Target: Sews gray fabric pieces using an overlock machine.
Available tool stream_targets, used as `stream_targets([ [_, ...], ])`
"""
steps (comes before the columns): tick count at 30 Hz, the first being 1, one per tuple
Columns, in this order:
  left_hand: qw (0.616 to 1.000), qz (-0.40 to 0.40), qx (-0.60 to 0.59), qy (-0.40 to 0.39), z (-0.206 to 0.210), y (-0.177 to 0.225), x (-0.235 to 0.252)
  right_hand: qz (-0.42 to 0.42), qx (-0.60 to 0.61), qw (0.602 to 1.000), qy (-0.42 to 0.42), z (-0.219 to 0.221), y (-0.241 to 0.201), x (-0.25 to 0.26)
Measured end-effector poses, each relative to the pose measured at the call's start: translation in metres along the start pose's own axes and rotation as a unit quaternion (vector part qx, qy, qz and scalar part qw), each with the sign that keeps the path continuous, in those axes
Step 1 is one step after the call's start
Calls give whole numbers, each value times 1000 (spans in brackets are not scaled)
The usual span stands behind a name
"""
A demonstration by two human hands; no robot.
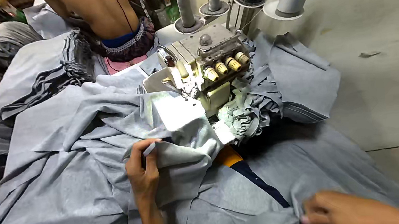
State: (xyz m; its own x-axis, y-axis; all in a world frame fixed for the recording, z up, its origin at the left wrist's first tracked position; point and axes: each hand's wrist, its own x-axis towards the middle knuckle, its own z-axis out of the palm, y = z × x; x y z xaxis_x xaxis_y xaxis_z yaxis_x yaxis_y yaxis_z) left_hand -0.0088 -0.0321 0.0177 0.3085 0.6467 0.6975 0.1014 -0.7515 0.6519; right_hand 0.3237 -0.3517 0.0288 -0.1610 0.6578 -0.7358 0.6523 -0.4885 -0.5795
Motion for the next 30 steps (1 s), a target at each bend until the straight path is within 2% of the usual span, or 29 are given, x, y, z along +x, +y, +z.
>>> stream_targets([
  [2,999,38,-7,16,-9,20,-1,-100,-68,982,142,-31,-33,3],
  [4,997,71,-18,10,-19,45,-2,-238,-105,911,321,-38,-73,31],
  [5,996,84,-15,1,-25,58,-2,-296,-99,880,359,-40,-98,49],
  [7,994,103,10,-29,-39,84,1,-412,-81,823,382,-34,-150,83],
  [10,988,98,62,-98,-62,113,13,-557,7,771,309,-9,-215,104],
  [13,984,75,95,-128,-73,126,30,-622,119,733,247,12,-249,104],
  [16,985,57,71,-150,-66,116,59,-599,177,720,303,17,-253,103],
  [19,973,40,91,-207,-35,96,97,-495,247,754,354,4,-239,116],
  [22,949,9,151,-277,10,51,120,-385,331,777,372,-4,-214,149],
  [25,927,-51,176,-327,44,14,120,-315,345,787,403,3,-187,173],
  [30,931,-83,176,-309,60,4,111,-283,325,782,450,6,-170,178],
])
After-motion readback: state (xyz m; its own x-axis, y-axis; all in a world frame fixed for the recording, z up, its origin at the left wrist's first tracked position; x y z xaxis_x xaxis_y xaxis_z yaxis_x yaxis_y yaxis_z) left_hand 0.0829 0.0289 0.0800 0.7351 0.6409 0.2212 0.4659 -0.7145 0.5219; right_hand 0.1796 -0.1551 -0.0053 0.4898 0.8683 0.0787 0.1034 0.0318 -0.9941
